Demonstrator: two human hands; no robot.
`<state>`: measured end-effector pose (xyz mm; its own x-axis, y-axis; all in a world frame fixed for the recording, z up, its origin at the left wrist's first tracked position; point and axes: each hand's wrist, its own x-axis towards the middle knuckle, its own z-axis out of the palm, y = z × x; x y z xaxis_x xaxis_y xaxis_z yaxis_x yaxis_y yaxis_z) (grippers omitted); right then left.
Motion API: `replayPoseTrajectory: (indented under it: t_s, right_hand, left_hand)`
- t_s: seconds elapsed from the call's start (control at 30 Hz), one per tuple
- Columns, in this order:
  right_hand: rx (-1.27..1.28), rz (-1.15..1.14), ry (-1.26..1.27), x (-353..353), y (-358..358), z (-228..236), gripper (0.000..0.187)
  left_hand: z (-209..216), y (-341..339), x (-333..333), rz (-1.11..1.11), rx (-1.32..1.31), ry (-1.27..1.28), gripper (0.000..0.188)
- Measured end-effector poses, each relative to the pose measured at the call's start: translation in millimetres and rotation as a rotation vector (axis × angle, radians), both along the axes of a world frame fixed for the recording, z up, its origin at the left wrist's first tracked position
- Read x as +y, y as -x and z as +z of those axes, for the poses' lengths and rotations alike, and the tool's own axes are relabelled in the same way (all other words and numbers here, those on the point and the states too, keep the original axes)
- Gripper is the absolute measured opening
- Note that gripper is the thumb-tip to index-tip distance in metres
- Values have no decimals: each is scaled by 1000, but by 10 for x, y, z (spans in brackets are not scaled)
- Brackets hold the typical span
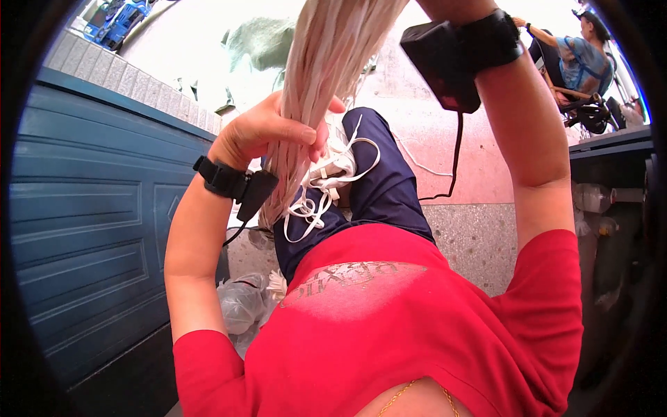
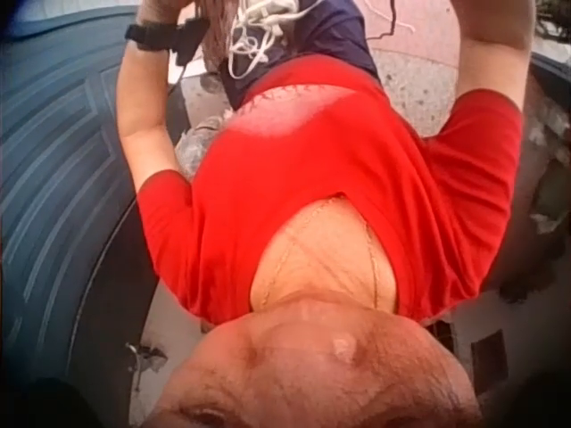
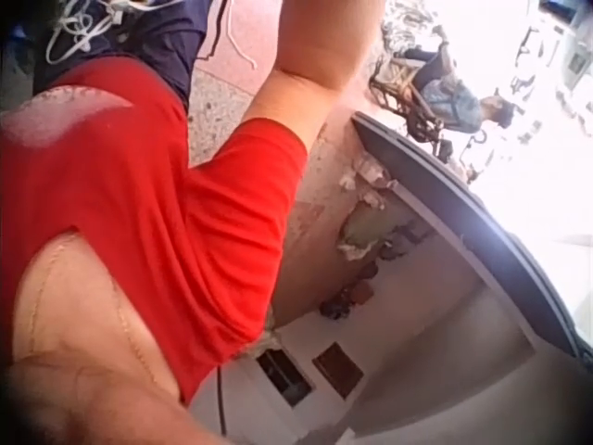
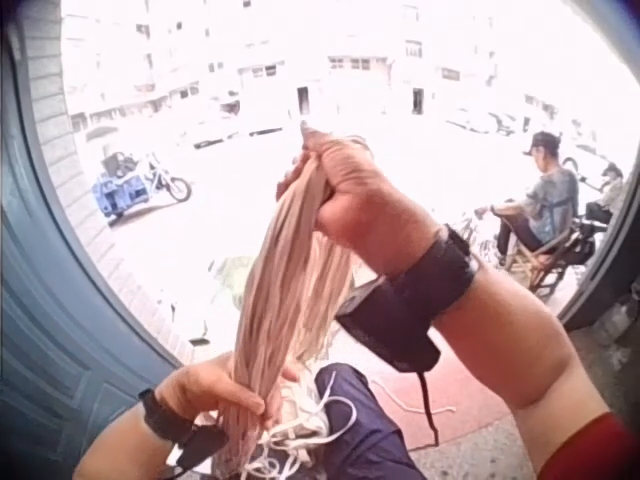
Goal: Threading and organizing long white shoelaces into a white shoe.
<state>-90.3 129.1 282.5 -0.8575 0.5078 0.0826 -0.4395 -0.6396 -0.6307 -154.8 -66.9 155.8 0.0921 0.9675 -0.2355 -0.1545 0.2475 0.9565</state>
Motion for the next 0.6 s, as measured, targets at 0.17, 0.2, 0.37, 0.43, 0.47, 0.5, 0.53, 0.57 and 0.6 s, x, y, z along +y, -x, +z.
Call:
replayPoseTrajectory:
  t_s: [0.17, 0.2, 0.37, 0.43, 0.47, 0.5, 0.53, 0.57, 0.6]
  right_hand:
    - [100, 272, 106, 168, -551, 40, 20]
    - [98, 273, 103, 214, -657, -26, 20]
    - [389, 503, -109, 222, -1582, -150, 18]
    - [145, 411, -144, 156, -2054, -80, 18]
    - [87, 290, -112, 117, -2267, -49, 19]
    - [57, 175, -159, 84, -2447, -1, 19]
    - [47, 127, -254, 84, -2585, 31, 20]
    - [32, 47, -221, 81, -2669, 68, 21]
    - [68, 53, -141, 94, -2753, 104, 21]
  left_hand:
    - [-318, 13, -21, -31, -417, -115, 59]
    - [-418, 48, 26, 101, -285, -38, 51]
    - [-1010, 153, 416, 322, 413, 318, 23]
    - [-1242, 67, 564, 236, 613, 290, 20]
    - [-1339, 14, 623, 225, 610, 304, 21]
    - [-1414, -40, 666, 144, 728, 189, 22]
    - [-1472, -68, 715, 80, 813, 172, 25]
    - [-1510, -77, 755, -5, 889, 165, 28]
    - [-1552, -84, 795, -35, 1080, 223, 31]
